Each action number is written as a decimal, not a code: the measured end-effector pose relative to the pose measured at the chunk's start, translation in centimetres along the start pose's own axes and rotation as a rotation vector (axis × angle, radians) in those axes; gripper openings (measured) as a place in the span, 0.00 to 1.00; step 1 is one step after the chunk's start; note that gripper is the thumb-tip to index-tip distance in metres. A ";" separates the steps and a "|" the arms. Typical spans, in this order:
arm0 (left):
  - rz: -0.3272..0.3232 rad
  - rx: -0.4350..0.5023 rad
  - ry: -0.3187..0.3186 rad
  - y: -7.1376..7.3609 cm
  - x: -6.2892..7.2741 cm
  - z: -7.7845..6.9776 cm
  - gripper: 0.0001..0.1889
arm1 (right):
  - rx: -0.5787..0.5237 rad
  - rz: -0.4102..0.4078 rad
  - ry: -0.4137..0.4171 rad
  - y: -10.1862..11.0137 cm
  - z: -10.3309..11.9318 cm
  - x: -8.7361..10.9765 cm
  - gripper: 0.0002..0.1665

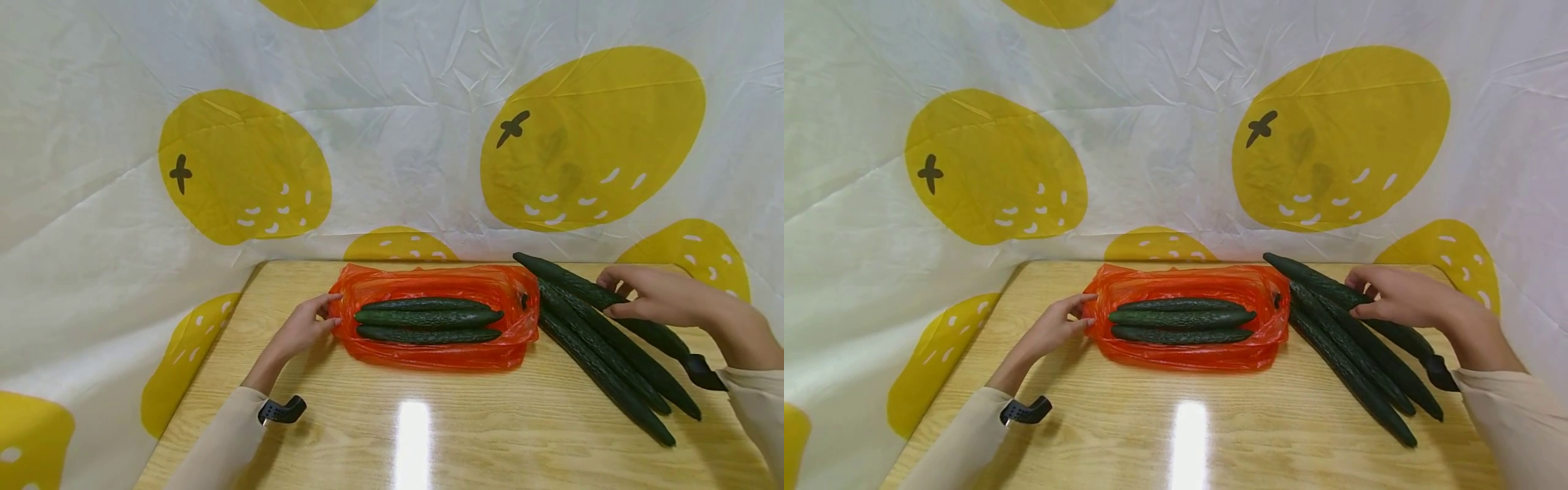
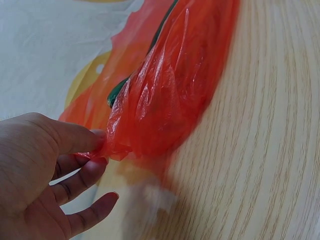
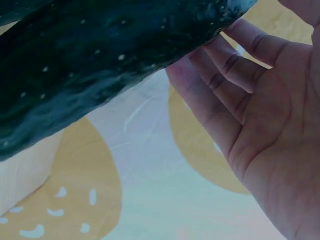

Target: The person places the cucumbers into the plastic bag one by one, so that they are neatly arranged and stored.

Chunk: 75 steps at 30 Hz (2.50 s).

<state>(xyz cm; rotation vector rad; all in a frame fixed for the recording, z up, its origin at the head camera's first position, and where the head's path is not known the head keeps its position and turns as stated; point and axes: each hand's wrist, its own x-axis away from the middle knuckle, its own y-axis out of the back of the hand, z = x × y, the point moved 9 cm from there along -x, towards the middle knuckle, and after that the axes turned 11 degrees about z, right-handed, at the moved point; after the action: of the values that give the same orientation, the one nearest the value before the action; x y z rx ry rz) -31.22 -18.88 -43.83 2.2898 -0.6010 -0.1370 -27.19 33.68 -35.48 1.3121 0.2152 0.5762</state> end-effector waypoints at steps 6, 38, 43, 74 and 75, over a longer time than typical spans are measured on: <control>-0.007 -0.006 -0.014 0.0 0.0 0.1 0.27 | 0.001 -0.016 0.020 0.6 1.4 -0.8 0.23; 0.002 -0.004 -0.017 -0.1 0.2 -0.4 0.27 | -0.018 -0.131 0.262 1.1 6.7 -5.3 0.20; 0.002 -0.005 -0.014 -0.1 0.1 -0.3 0.27 | -0.029 -0.105 0.253 1.1 7.4 -5.9 0.20; 0.004 -0.006 -0.012 -0.2 -0.1 -0.1 0.27 | -0.056 0.018 0.297 -0.8 11.6 -10.1 0.23; 0.004 -0.005 -0.009 -0.2 -0.1 0.0 0.27 | -0.057 0.025 0.300 -0.9 11.7 -10.2 0.23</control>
<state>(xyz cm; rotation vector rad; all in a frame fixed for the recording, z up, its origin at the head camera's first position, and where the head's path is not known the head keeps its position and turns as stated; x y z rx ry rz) -31.18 -18.68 -43.96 2.2841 -0.6091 -0.1465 -30.11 18.35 -35.02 1.1717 0.4262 0.7944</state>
